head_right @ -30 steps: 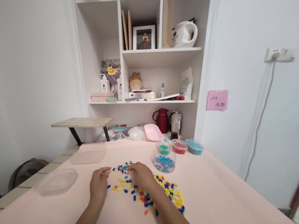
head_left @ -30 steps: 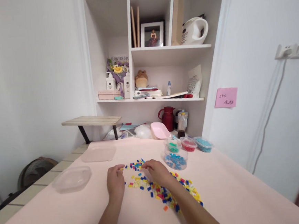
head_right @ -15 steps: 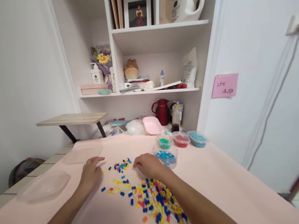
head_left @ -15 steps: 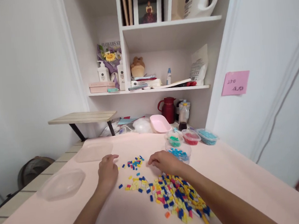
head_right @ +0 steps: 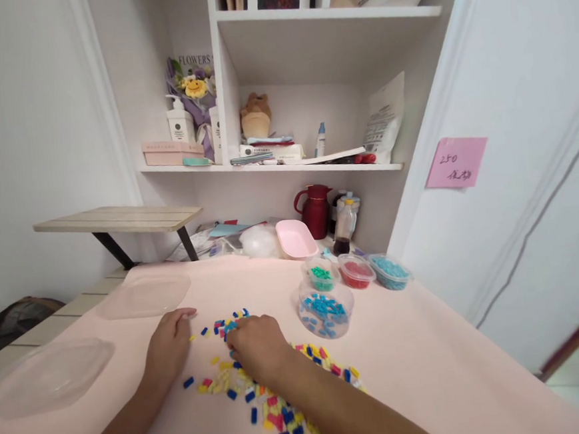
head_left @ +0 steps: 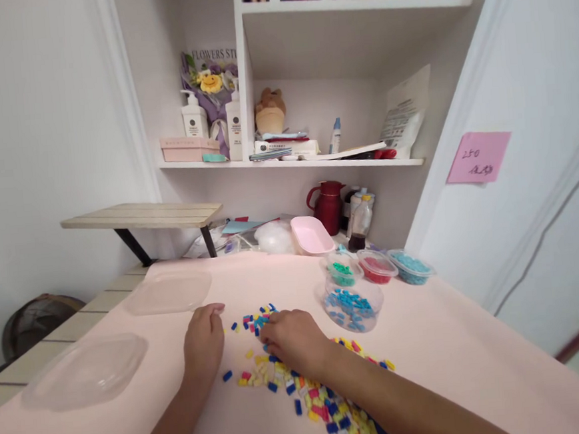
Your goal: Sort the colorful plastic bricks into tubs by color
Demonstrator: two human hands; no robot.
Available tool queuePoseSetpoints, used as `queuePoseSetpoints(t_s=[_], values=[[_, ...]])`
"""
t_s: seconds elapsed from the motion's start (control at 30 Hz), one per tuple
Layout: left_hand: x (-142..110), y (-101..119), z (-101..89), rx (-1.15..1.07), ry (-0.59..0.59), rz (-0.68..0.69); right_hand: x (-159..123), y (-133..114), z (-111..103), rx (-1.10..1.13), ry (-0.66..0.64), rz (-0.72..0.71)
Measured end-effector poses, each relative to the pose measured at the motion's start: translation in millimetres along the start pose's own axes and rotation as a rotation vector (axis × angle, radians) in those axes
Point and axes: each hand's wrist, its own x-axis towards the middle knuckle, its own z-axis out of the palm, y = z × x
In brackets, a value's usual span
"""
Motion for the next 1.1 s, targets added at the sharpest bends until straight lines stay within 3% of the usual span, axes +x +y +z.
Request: queuePoseSetpoints(t_s=[0.17,0.33,0.47,0.57,0.7,0.9,1.1], values=[[1.0,-2.7,1.5,-0.047,0.018,-0.009,9.2,-1.8,5.3,-0.03,-0.027,0.007],[1.8,-4.1,3.1,-0.055,-0.009,-0.038,-4.8,12.6,-6.2,0.187,0.042,0.128],[4.0,-4.6,3.3,-0.038,-0.035,-0.048,-32.5,59.3,-45.9,0.297,0.176,0.254],[7.9,-8.3,5.8,-0.051,-0.042,-0.069,-55.6,105.3,-84.2,0.316,0.314,0.438],[12.9,-13.5,11.6,-0.05,-0.06,-0.116,-79.1,146.9,-111.3,0.082,0.318,0.662],[14.6,-15.1,12.9,-0.062,-0.067,-0.121,-83.1,152.0,-93.4,0.007,0.254,0.677],[16.2,-17.3,15.0,-0.02,-0.102,-0.143,-81.2,149.4,-81.6,0.067,0.259,0.637]])
